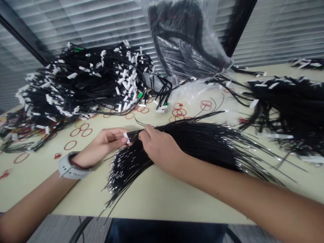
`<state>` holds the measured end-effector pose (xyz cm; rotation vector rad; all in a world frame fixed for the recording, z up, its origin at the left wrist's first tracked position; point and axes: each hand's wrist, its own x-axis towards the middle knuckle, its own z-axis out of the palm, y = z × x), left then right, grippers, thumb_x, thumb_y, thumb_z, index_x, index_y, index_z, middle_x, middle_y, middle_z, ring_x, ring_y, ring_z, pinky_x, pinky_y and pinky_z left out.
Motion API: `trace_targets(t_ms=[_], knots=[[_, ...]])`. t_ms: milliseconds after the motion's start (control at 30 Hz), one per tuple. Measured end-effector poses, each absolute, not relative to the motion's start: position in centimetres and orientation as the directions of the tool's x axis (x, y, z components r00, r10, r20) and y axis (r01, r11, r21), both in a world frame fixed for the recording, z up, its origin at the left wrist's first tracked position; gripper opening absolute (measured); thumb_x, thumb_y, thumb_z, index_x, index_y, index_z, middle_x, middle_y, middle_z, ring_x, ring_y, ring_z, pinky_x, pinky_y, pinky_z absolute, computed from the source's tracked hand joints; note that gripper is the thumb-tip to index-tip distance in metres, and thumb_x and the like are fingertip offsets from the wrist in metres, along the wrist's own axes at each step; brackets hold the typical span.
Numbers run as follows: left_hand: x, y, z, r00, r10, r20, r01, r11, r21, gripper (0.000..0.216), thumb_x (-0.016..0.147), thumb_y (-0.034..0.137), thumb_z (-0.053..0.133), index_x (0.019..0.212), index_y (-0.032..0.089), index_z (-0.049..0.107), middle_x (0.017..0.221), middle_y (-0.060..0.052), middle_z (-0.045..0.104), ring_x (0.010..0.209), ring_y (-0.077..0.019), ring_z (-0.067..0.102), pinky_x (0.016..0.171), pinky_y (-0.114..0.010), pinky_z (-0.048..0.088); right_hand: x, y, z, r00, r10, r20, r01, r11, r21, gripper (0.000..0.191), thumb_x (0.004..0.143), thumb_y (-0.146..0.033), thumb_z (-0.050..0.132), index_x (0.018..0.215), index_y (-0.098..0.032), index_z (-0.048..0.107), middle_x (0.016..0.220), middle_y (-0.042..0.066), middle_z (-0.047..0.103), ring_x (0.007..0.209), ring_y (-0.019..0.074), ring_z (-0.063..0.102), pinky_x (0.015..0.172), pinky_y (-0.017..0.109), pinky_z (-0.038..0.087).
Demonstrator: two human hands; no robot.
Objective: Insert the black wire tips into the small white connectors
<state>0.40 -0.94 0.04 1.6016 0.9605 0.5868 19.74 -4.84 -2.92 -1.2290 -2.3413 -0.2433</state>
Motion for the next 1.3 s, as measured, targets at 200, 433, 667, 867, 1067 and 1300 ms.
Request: trace_targets(t_ms=[200,433,667,867,1067,1300], knots=[[0.50,-1.00,-0.06,0.568,0.820,-0.071,0.302,-0.128,0.945,0.008,0.081,0.018,0.056,0.084,0.012,0.060,0.077,-0.003,0.063,0.070,-0.0099,0.057,0.066,-0.020,0.045,19.86,-4.82,-2.81,-0.478,0.732,0.485,0.812,0.579,-0.073,0.023,0.088,-0.010,0.036,0.088,-0.010,0.058,0.081,0.006,0.053,0.061,0.0133,0.048,0.051,0.025,0.037],[0.42,-1.02,0.04,0.575,0.817,-0.052,0.310,-0.159,0.938,0.007,0.081,0.017,0.056,0.082,0.012,0.060,0.075,-0.003,0.063,0.070,-0.0106,0.058,0.065,-0.021,0.046,19.87,-4.83,-2.83,-0.466,0.744,0.478,0.813,0.574,-0.100,0.024,0.089,-0.010,0.033,0.087,-0.010,0.058,0.081,0.006,0.052,0.062,0.0126,0.047,0.053,0.025,0.037],[0.38,-0.95,-0.10,0.577,0.814,-0.060,0.317,-0.156,0.936,0.010,0.081,0.021,0.057,0.084,0.012,0.060,0.077,-0.005,0.064,0.072,-0.0126,0.058,0.067,-0.024,0.047,19.85,-4.85,-2.89,-0.487,0.721,0.493,0.807,0.587,-0.061,0.024,0.088,-0.008,0.034,0.086,-0.011,0.058,0.080,0.006,0.052,0.060,0.0128,0.047,0.050,0.025,0.035],[0.30,-0.92,-0.17,0.577,0.813,-0.074,0.303,-0.129,0.944,0.010,0.081,0.021,0.057,0.084,0.012,0.060,0.078,-0.005,0.065,0.073,-0.0128,0.059,0.068,-0.024,0.047,19.82,-5.05,-2.66,-0.516,0.693,0.504,0.815,0.579,0.038,0.025,0.083,-0.003,0.035,0.083,-0.011,0.059,0.076,0.006,0.052,0.058,0.0133,0.046,0.049,0.025,0.031],[0.45,-0.96,-0.09,0.574,0.815,-0.078,0.288,-0.112,0.951,0.009,0.080,0.021,0.058,0.082,0.012,0.060,0.076,-0.004,0.064,0.071,-0.0114,0.058,0.066,-0.023,0.046,19.69,-5.18,-2.60,-0.495,0.707,0.505,0.830,0.556,0.035,0.025,0.082,-0.002,0.035,0.079,-0.012,0.057,0.075,0.006,0.051,0.056,0.0124,0.043,0.047,0.025,0.029],[0.52,-1.05,0.04,0.563,0.822,-0.084,0.285,-0.098,0.953,0.010,0.080,0.020,0.059,0.084,0.012,0.061,0.076,-0.004,0.065,0.070,-0.0117,0.058,0.065,-0.022,0.046,19.74,-4.94,-2.84,-0.485,0.715,0.504,0.789,0.606,-0.100,0.025,0.087,-0.008,0.033,0.083,-0.011,0.057,0.078,0.006,0.051,0.059,0.0118,0.045,0.051,0.024,0.035]])
